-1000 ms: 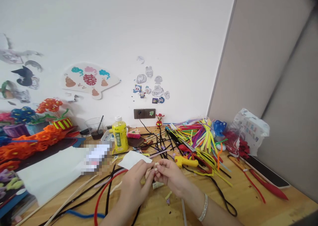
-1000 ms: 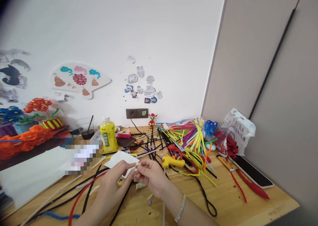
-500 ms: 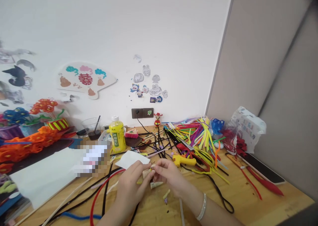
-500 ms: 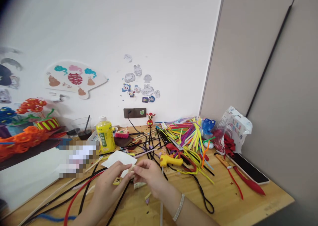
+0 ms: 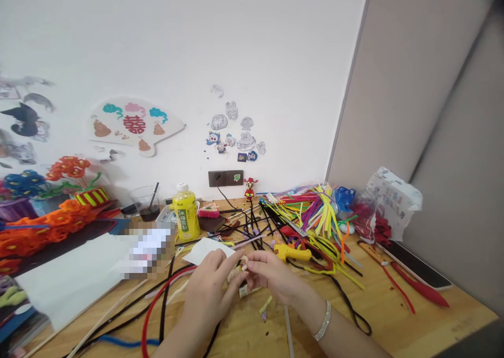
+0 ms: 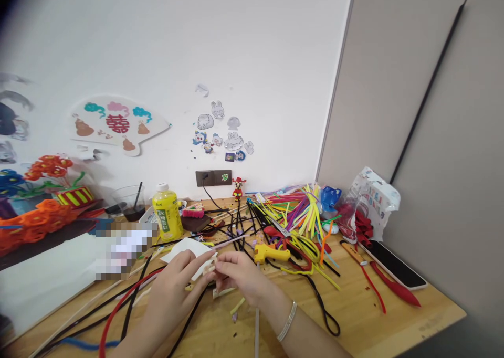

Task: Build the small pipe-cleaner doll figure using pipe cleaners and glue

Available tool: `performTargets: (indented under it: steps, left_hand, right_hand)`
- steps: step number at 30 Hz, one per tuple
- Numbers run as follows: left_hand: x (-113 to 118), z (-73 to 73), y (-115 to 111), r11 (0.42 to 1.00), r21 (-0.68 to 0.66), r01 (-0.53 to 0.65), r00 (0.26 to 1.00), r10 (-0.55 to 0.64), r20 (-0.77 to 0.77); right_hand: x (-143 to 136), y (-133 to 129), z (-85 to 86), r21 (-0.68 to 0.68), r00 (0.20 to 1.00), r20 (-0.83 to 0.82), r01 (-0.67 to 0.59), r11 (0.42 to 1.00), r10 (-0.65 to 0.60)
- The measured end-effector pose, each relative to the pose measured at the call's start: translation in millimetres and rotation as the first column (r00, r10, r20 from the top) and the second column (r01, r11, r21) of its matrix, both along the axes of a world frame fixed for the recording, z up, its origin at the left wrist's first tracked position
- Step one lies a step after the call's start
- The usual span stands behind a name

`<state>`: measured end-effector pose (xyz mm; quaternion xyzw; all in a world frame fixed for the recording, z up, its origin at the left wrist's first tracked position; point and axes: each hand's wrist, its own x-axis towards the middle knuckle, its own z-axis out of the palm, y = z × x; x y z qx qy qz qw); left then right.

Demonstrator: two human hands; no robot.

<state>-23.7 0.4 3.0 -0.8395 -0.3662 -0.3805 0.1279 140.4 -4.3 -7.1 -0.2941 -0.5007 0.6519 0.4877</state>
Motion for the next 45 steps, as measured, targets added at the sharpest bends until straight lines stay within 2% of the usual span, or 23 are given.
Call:
performTargets:
  steps: [8,13,16,19,21,24,28,36,40,45]
  left_hand:
    - [2,8.8,-4,0.997,0.046,-0.06,0.993,0.055,0.105]
    - [-1,8.1,-1,0.998,0.001,-0.055,0.995,0.055,0.085]
    - [1,-0.5,4,1.0,-0.011,-0.003,0.995,0.004,0.099]
    - [7,-8.4,5,0.986,-0.112,0.124,0.979,-0.103,0.177]
    - [9,-10.3,4,0.969,-0.162,0.189,0.959,-0.146,0.245]
    - [10,-8.6,3,0.96,-0.155,0.234,0.935,-0.178,0.306]
    - [7,-3.6,2,0.955,-0.139,0.261,0.92,-0.202,0.337]
    - [7,3.3,3,0.921,-0.249,0.299,0.896,-0.182,0.405]
    - [7,5.5,4,0.905,-0.263,0.336,0.889,-0.212,0.405]
    - [9,5.3,1,0.928,-0.237,0.289,0.889,-0.168,0.426]
  right_hand:
    - [-6,-9,7.8,-0.035,0.988,-0.148,-0.06,0.998,0.054]
    - [-9,-8,2.3,-0.038,0.984,-0.17,-0.06,0.997,0.053]
    - [-9,-6,-0.7,-0.042,0.991,-0.133,-0.014,0.999,0.008]
    - [-9,-4,-2.1,-0.035,0.993,-0.117,0.001,0.999,-0.005]
    - [-9,-3,-3.2,-0.028,0.994,-0.111,0.0,1.0,-0.004]
    - [-9,-3,-5.9,-0.019,0.993,-0.119,-0.008,1.0,0.006]
    - [-10,-3,-8.6,-0.014,0.99,-0.139,-0.033,0.999,0.03]
    - [-13,-5,-5.5,0.018,0.993,-0.097,0.065,0.998,-0.063]
    - [-11,-3,-4.7,0.029,0.995,-0.038,0.092,0.995,-0.091]
    - [-9,-1,-4.0,0.05,0.998,0.008,0.06,0.997,-0.06]
